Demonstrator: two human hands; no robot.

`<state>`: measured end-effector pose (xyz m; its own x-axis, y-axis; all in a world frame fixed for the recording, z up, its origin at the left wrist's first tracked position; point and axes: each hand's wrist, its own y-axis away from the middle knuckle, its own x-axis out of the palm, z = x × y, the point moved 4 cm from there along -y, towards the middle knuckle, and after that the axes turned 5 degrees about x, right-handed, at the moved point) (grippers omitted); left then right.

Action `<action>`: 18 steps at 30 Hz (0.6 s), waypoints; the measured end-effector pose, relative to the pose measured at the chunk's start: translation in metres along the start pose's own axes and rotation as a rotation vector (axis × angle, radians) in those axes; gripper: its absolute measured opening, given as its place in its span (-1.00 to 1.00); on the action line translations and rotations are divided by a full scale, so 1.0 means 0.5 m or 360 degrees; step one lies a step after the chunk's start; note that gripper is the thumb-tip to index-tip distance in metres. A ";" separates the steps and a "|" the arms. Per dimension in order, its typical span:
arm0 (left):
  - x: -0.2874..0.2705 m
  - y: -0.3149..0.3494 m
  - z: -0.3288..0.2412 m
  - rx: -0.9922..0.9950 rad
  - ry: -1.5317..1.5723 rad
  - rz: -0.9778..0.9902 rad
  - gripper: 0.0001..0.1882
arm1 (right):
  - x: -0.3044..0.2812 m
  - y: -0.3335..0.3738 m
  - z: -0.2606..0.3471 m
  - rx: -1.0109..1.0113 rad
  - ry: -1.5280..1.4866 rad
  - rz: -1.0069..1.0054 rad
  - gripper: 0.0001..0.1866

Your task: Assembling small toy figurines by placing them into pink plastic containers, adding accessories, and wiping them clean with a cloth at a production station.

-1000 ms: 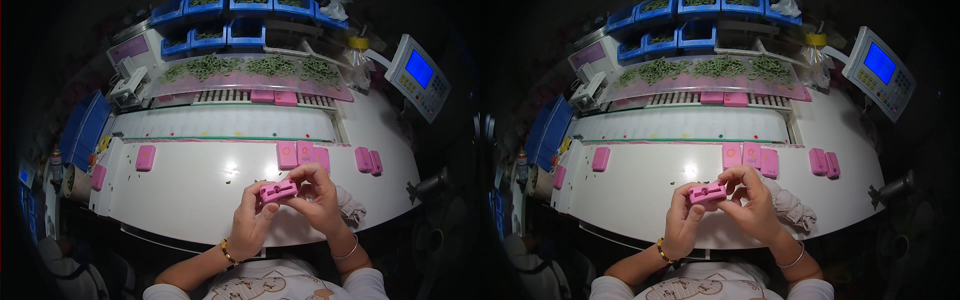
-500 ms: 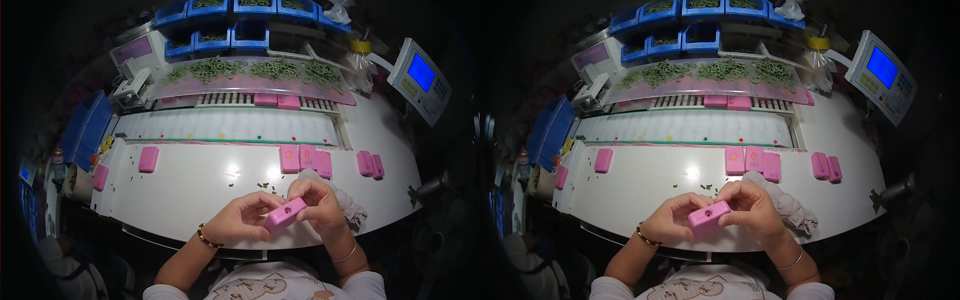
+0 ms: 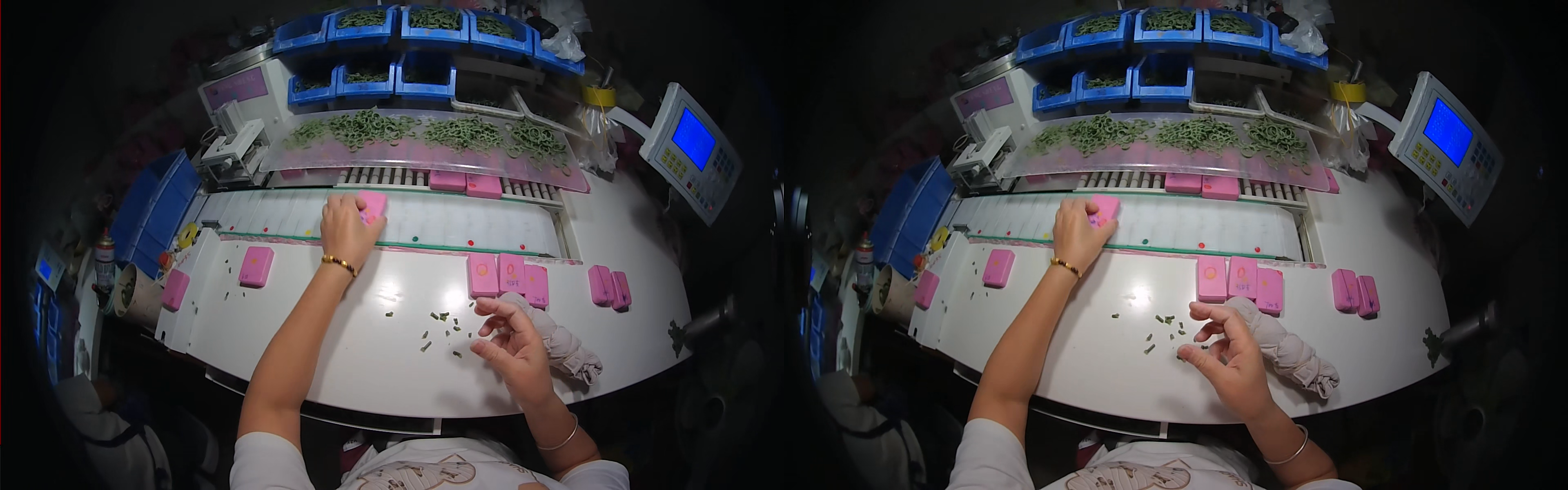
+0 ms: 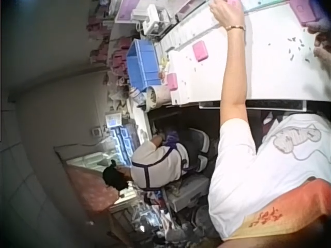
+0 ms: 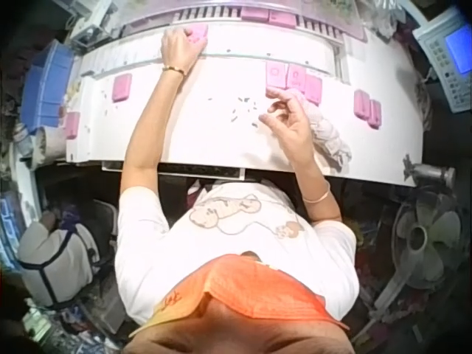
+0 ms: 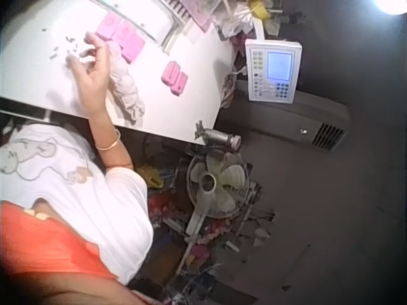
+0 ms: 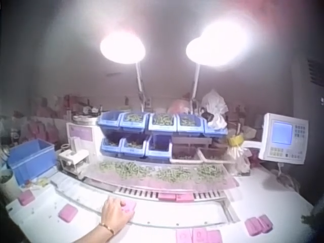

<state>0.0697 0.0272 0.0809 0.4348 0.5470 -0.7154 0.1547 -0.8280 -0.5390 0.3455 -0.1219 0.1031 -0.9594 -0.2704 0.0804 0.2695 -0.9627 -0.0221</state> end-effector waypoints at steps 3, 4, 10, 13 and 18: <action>-0.013 -0.031 0.042 -0.0137 -0.0232 -0.0019 -0.55 | 0.010 0.007 0.000 0.0031 0.0064 0.0052 -0.49; -0.016 -0.036 0.044 -0.0225 -0.0260 0.0038 -0.54 | 0.008 0.008 0.002 0.0009 0.0109 0.0037 -0.51; -0.115 0.011 0.086 -0.0229 -0.0486 -0.0074 -0.31 | -0.002 0.010 0.002 -0.0031 0.0208 0.0047 -0.57; -0.195 0.073 0.165 -0.0331 -0.0772 -0.0155 -0.26 | 0.011 0.004 -0.011 -0.0021 0.0180 0.0116 -0.59; -0.248 0.145 0.224 -0.0649 -0.0687 0.0213 -0.23 | 0.035 0.005 -0.003 -0.0026 0.0156 0.0171 -0.60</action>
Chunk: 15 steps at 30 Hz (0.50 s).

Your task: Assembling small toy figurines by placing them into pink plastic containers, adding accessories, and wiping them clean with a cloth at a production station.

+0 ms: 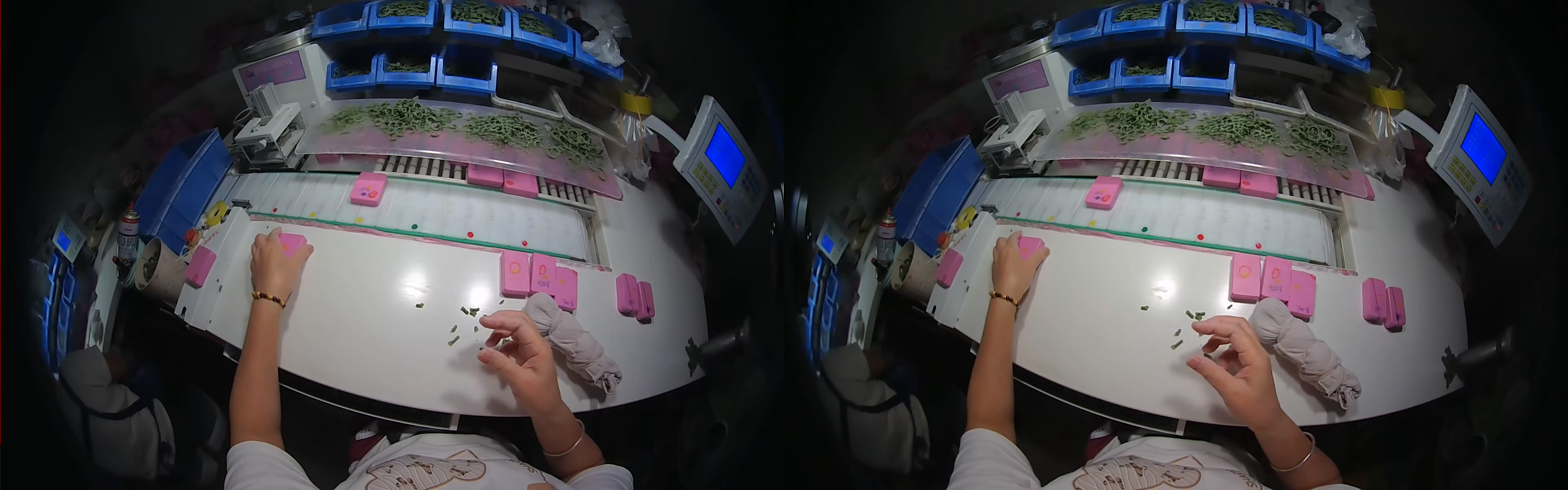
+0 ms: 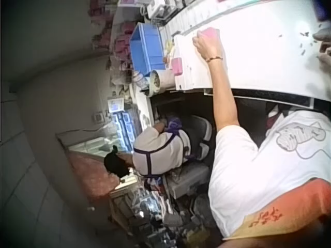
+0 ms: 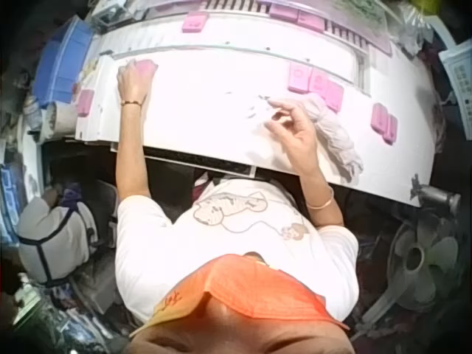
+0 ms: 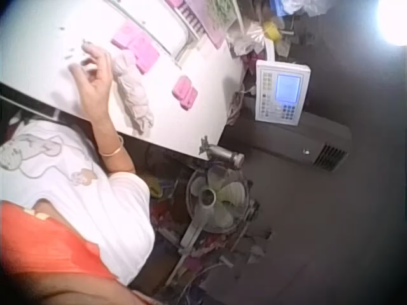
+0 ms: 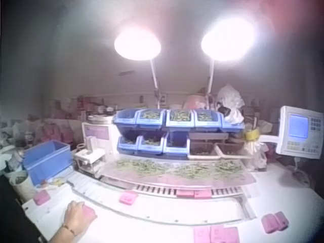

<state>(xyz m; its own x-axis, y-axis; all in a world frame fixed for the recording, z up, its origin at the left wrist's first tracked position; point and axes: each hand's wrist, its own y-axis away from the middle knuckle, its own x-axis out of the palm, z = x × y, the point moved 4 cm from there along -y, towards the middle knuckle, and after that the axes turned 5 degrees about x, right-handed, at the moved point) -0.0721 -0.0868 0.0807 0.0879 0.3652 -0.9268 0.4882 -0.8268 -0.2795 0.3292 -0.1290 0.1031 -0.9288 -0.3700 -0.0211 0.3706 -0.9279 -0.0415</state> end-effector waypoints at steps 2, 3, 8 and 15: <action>-0.004 0.030 -0.041 0.0161 0.0303 0.0054 -0.25 | 0.009 -0.001 0.007 -0.0050 0.0085 0.0025 -0.60; -0.006 0.050 -0.079 0.0324 0.0601 0.0109 -0.25 | 0.012 -0.004 0.004 -0.0046 0.0096 0.0014 -0.60; -0.034 0.183 -0.284 0.0860 0.1604 0.0645 -0.12 | 0.025 -0.009 0.004 -0.0082 0.0135 0.0009 -0.50; -0.067 0.270 -0.393 0.1232 0.1996 0.1323 -0.13 | 0.017 -0.003 0.021 -0.0388 0.0464 0.0066 -0.30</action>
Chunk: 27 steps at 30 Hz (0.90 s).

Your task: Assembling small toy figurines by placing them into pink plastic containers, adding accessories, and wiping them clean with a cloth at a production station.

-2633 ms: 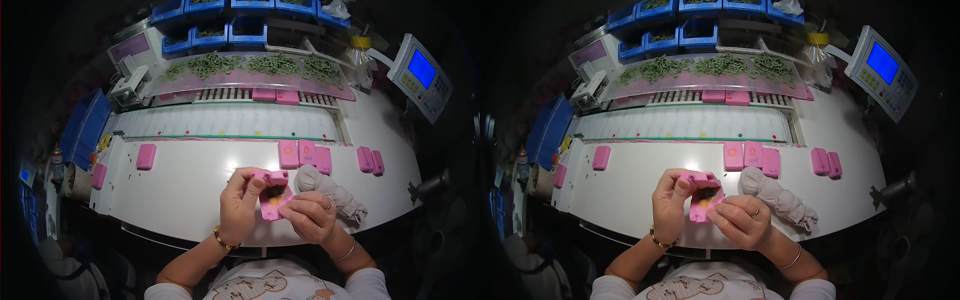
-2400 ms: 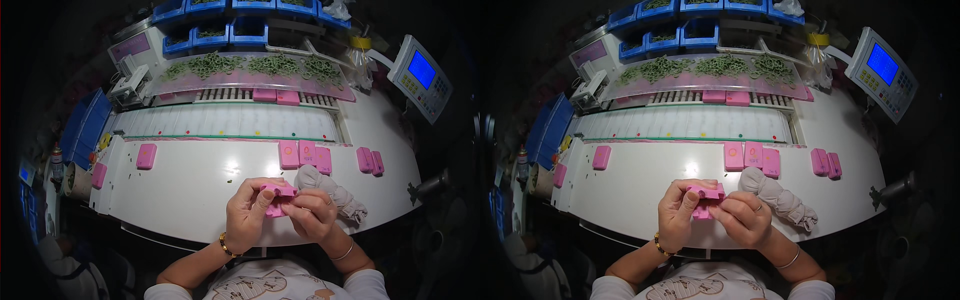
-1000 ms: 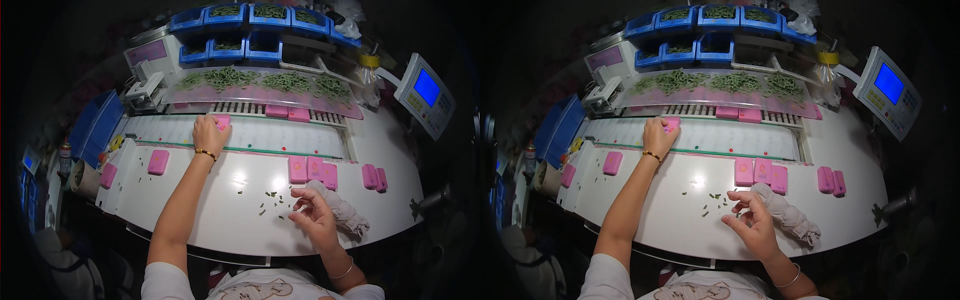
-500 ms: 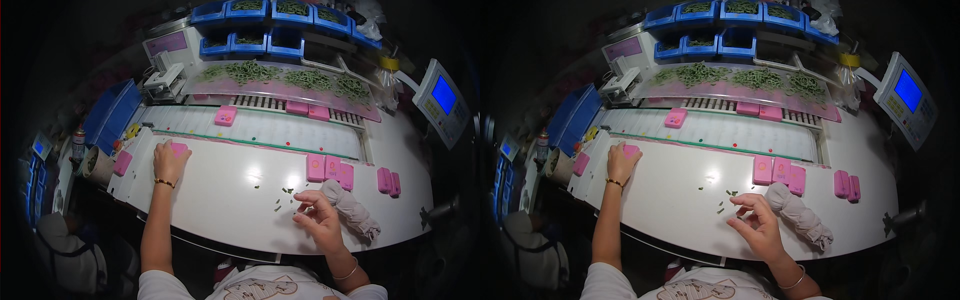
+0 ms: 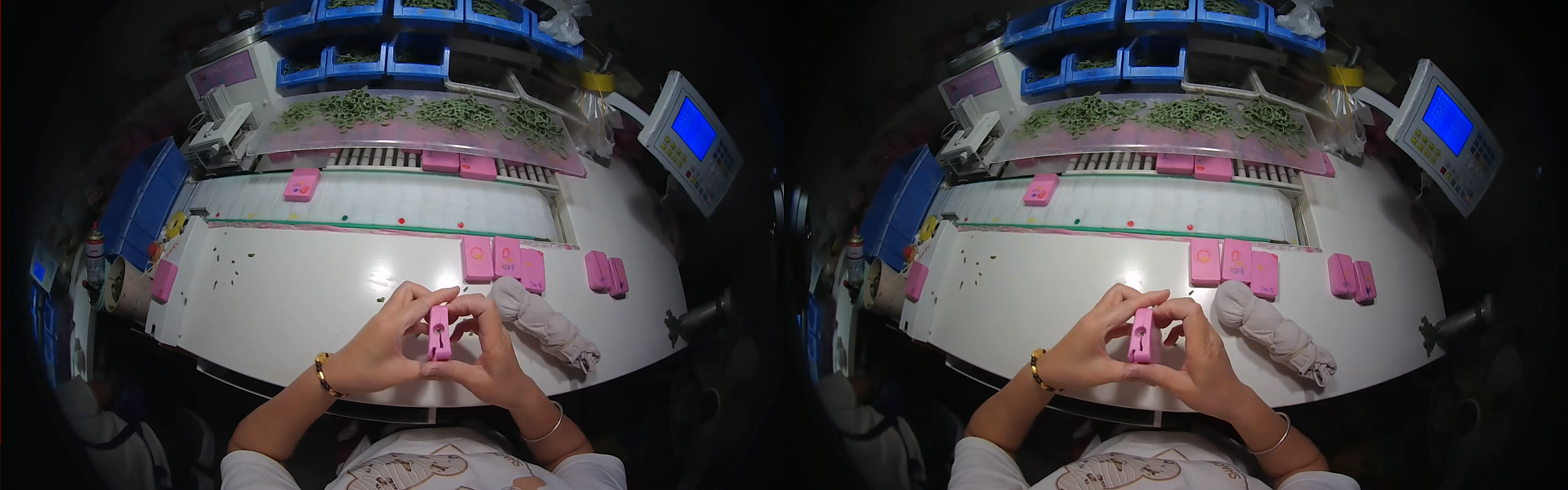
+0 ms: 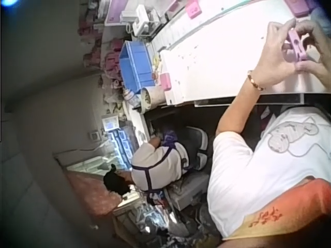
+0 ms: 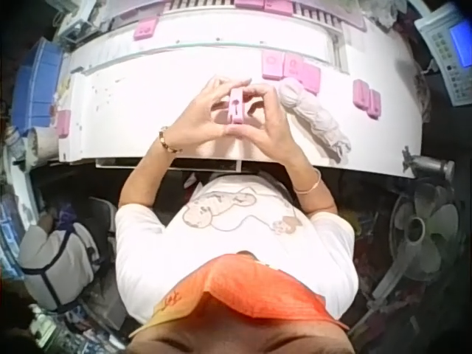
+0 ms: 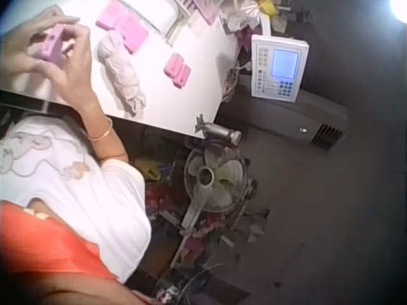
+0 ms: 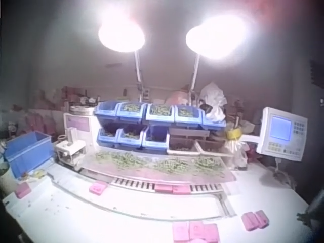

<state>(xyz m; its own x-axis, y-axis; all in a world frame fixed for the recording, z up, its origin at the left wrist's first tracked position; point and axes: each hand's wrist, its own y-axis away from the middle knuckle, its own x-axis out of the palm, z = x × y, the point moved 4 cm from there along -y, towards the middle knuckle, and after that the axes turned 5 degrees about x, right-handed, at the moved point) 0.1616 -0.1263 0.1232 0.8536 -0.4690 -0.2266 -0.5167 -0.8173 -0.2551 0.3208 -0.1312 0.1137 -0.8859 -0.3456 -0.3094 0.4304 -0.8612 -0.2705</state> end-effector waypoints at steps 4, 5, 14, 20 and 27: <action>-0.011 0.008 0.006 0.0004 0.0128 0.0151 -0.13 | -0.005 0.000 0.018 -0.0143 0.0159 0.0048 -0.40; -0.011 0.008 0.003 -0.0001 0.0127 0.0154 -0.13 | -0.007 0.002 0.016 -0.0139 0.0123 0.0075 -0.44; 0.036 0.007 -0.009 0.0391 0.0200 -0.0448 -0.31 | -0.048 -0.006 -0.003 0.0253 -0.0866 -0.0490 -0.56; 0.084 -0.004 0.026 -0.0063 0.1261 -0.0342 -0.36 | -0.054 -0.006 0.028 0.0054 -0.0511 0.0024 -0.65; 0.084 -0.014 0.050 -0.0514 0.1972 -0.0369 -0.51 | -0.027 -0.014 0.056 -0.0134 0.0099 0.0056 -0.35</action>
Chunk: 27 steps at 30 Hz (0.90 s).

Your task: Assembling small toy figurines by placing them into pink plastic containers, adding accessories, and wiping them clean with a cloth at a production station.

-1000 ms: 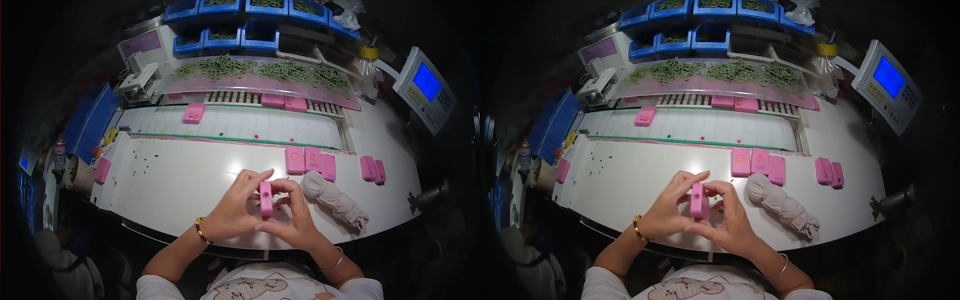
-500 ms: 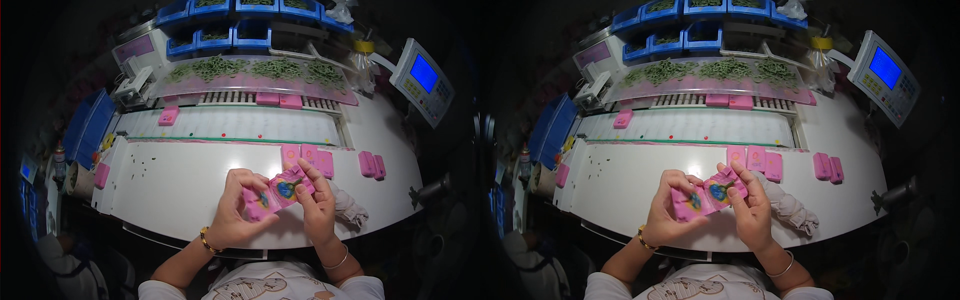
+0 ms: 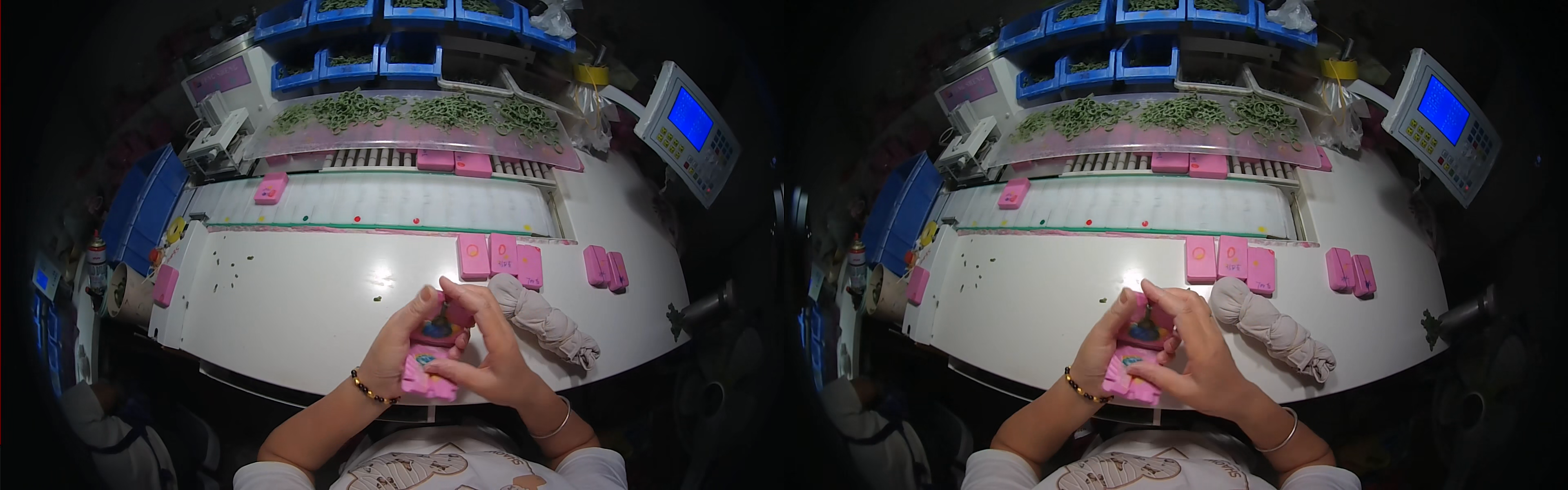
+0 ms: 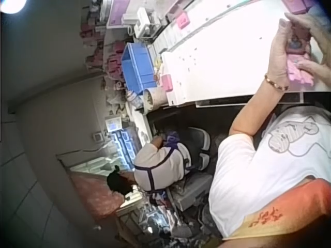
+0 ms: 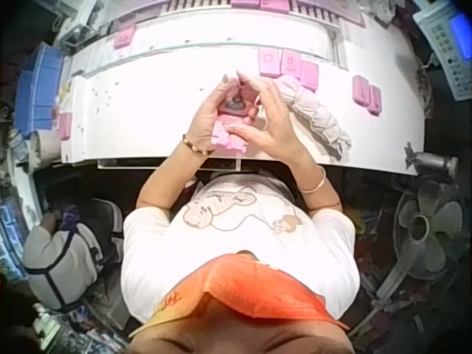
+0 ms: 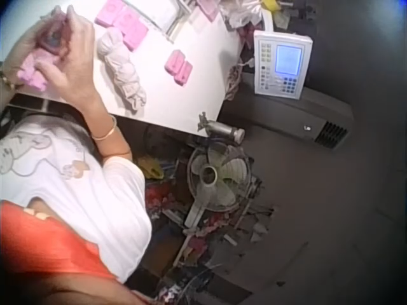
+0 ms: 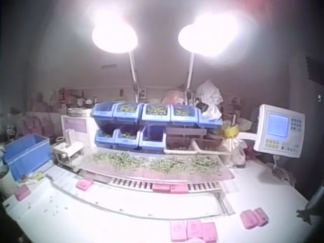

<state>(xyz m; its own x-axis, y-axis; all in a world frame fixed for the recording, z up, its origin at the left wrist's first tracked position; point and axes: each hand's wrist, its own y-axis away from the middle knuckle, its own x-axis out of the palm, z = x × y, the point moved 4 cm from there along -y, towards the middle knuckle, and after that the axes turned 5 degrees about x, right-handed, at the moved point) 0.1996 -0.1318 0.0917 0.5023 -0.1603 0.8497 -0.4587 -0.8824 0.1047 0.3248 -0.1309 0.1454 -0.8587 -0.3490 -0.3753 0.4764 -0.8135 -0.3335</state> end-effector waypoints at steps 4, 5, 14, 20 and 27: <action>-0.018 -0.007 -0.011 -0.0033 -0.0020 -0.0209 -0.53 | 0.010 0.009 0.003 -0.0066 0.0399 -0.0171 -0.07; -0.023 -0.010 -0.006 -0.0029 -0.0035 -0.0256 -0.54 | 0.007 0.007 0.011 -0.0109 0.0481 -0.0226 -0.13; -0.033 -0.009 -0.008 0.0407 -0.0493 -0.0331 -0.66 | -0.007 0.005 0.007 -0.0121 0.0501 -0.0483 -0.77; -0.034 -0.005 -0.007 0.0490 -0.0588 -0.0359 -0.66 | 0.000 0.003 0.013 -0.0109 0.0547 -0.0473 -0.83; -0.017 -0.003 -0.017 0.0595 -0.0649 -0.0381 -0.66 | 0.016 0.006 0.003 -0.0160 0.0286 -0.0406 -0.78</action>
<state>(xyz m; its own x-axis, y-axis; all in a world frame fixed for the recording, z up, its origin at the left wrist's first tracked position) 0.1898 -0.1254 0.0885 0.8343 -0.0296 0.5505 -0.0467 -0.9988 0.0170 0.3191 -0.1366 0.1426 -0.9100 -0.0449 -0.4121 0.2740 -0.8112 -0.5167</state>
